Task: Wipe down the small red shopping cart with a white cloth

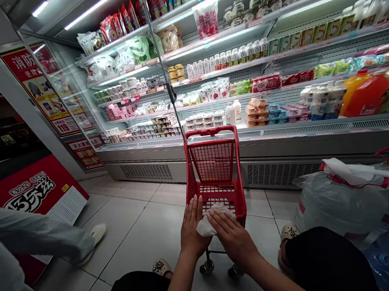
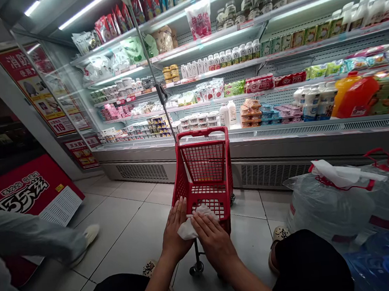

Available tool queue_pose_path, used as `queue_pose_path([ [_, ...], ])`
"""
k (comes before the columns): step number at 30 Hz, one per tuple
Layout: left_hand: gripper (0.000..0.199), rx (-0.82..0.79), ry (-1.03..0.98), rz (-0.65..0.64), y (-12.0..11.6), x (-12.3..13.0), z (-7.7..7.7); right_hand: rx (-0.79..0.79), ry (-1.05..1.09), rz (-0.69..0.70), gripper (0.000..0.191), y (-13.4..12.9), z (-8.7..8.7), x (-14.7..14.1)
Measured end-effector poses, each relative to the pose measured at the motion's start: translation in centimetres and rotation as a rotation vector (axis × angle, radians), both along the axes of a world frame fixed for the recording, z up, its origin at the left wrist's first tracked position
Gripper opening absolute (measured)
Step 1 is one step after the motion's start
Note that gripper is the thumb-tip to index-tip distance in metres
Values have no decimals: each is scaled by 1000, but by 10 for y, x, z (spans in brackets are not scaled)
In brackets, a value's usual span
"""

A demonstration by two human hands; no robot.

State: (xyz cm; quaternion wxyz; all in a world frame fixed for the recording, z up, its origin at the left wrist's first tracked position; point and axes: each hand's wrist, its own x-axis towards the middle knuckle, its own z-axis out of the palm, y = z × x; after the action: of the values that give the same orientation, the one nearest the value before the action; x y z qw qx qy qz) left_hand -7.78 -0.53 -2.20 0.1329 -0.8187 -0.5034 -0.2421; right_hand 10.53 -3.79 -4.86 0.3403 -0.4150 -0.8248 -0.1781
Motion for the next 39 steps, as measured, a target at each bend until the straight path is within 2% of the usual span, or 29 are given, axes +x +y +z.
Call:
queue_pose_path([
  [2,99,0,2,8,4,-5,1,17,-7,29,76,7,1,-10],
  [5,98,13,30,-24,7,-14,6,28,-56,72,78,13,5,-9],
  [10,95,50,61,-83,2,-13,12,25,-125,156,76,13,11,20],
  [15,95,53,66,-72,-12,8,7,-17,-158,177,70,10,12,48],
  [18,91,61,52,-56,-23,25,3,-27,-130,152,68,6,9,58],
  [21,89,60,50,-68,-30,35,2,-27,-53,68,66,0,1,61],
  [24,89,38,98,-142,-29,29,9,-17,13,4,65,-6,-9,64],
  [27,93,34,119,-129,-18,13,16,-12,40,-11,65,-12,-15,68],
  [30,101,30,76,-80,-10,6,15,16,52,-5,66,-17,-17,60],
  [36,101,60,33,-37,-14,20,-1,47,34,56,70,-17,-4,7],
  [39,100,65,52,-30,-15,16,0,63,11,78,70,-17,2,2],
])
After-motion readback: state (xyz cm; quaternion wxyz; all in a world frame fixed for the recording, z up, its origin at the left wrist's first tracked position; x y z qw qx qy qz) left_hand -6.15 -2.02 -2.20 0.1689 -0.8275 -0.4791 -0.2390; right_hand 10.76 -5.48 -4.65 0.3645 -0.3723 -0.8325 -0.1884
